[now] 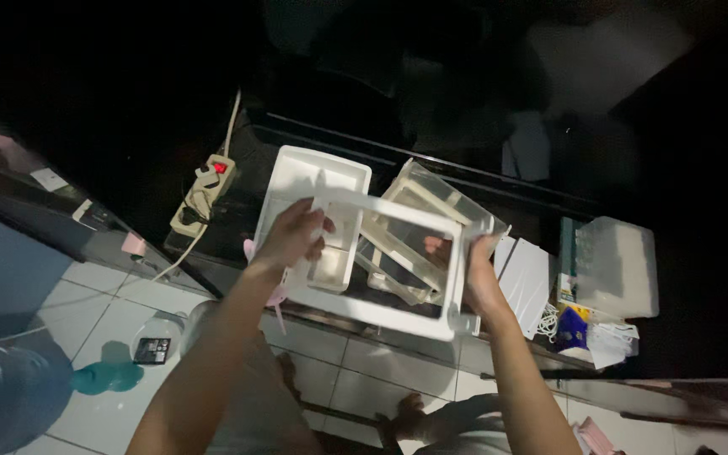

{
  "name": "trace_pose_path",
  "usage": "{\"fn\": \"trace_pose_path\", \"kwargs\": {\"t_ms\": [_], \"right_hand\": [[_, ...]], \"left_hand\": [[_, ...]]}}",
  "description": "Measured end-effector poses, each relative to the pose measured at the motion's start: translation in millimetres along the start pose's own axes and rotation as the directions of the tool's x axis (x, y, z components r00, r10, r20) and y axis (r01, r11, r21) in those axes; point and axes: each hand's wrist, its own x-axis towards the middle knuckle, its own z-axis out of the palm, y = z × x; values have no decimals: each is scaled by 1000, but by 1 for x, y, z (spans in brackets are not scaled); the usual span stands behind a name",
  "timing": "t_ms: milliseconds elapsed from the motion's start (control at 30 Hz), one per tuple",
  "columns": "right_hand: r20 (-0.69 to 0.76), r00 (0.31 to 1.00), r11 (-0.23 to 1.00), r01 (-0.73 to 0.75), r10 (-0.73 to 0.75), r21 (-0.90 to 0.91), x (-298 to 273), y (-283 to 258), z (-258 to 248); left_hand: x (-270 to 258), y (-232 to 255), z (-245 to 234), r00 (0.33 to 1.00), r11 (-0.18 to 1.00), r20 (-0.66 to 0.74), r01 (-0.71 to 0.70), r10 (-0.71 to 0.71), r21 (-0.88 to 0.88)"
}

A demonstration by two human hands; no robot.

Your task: The person assembles a small white plastic storage unit by hand. They connect a clear plastic drawer to a white frame, then stack additional drawer and frame components together, and finally place a white compartmentalized tray on top.

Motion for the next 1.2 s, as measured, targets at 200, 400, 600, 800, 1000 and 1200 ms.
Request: {"fn": "trace_pose_path", "kwargs": {"t_ms": [200, 400, 600, 800, 1000, 1200], "right_hand": [[-130, 973, 578, 3, -190, -816, -2, 21, -25], [276, 908, -26, 283, -314, -959, -6, 66, 2], [-11, 965, -141, -49, -263, -989, -5, 64, 1], [53, 865, 222, 187, -499, -957, -53, 2, -16], [120, 762, 100, 235, -636, -967, -76, -44, -46], [118, 647, 25, 208, -753, -978, -112, -72, -64]], "left_hand": [[25, 10, -34, 995, 980, -99, -17, -2, -198], [17, 11, -27, 999, 907, -2, -40, 43, -419], [5, 13, -28, 994, 907, -107, -64, 21, -417], [-9, 29, -56, 966, 898, -258, -136, 26, -419], [-7, 22, -67, 949, 899, -289, -231, 124, -372], [7, 7, -78, 956, 813, -256, -261, 142, -521]]}}
